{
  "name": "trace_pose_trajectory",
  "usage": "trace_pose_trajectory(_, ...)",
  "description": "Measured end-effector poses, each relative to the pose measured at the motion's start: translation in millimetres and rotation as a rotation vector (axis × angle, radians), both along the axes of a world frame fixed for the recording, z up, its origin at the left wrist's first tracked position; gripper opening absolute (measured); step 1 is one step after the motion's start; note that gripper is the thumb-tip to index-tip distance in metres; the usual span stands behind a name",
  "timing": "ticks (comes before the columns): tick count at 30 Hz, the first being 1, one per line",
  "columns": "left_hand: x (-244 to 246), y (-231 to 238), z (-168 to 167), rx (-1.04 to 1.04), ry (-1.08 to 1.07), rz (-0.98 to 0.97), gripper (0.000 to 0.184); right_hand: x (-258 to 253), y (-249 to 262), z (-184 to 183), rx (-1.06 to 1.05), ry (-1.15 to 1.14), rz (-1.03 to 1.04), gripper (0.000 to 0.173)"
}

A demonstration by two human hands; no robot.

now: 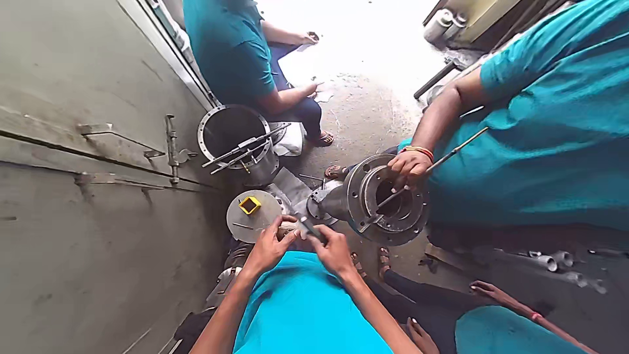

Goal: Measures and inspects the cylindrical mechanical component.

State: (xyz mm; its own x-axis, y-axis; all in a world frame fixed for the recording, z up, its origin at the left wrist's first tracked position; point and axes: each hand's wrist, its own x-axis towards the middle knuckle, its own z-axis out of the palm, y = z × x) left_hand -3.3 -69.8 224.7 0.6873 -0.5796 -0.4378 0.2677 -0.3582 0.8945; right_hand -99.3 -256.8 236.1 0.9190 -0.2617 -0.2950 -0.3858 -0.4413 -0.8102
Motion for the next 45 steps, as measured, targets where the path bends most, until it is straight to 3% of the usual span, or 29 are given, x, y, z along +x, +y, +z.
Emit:
trace_pose_trajectory(3,0,28,-54,0.244,-0.136,0.008,0.034,-13,-26,0,-0.07,-0.019,-0.115,0.03)
trace_pose_trajectory(8,-2,37,-143,0.775,0.063,-0.246,0.044,-39,-51,-10,-0.045,-0.09,-0.149,0.026)
trace_pose_trajectory(11,-6,30,-181,0.835,-0.033,-0.252,0.052,-51,-49,-17,0.001,-0.081,-0.152,0.025)
trace_pose_trajectory(18,9,24,-236,0.751,-0.23,-0.074,0.041,-68,-36,-19,0.093,-0.029,-0.18,0.022)
trace_pose_trajectory(26,-9,49,-244,0.862,-0.432,-0.012,0.038,-78,-43,-12,0.076,0.024,-0.107,0.023)
trace_pose_trajectory(35,10,72,-245,0.971,-0.104,0.53,0.035,-78,-42,-18,0.074,0.018,-0.061,0.023)
trace_pose_trajectory(39,30,78,-243,0.881,-0.019,0.625,0.032,-77,-44,-19,0.049,0.015,-0.043,0.021)
trace_pose_trajectory(45,48,78,-248,0.794,-0.019,0.588,0.031,-76,-44,-20,0.016,0.011,-0.037,0.022)
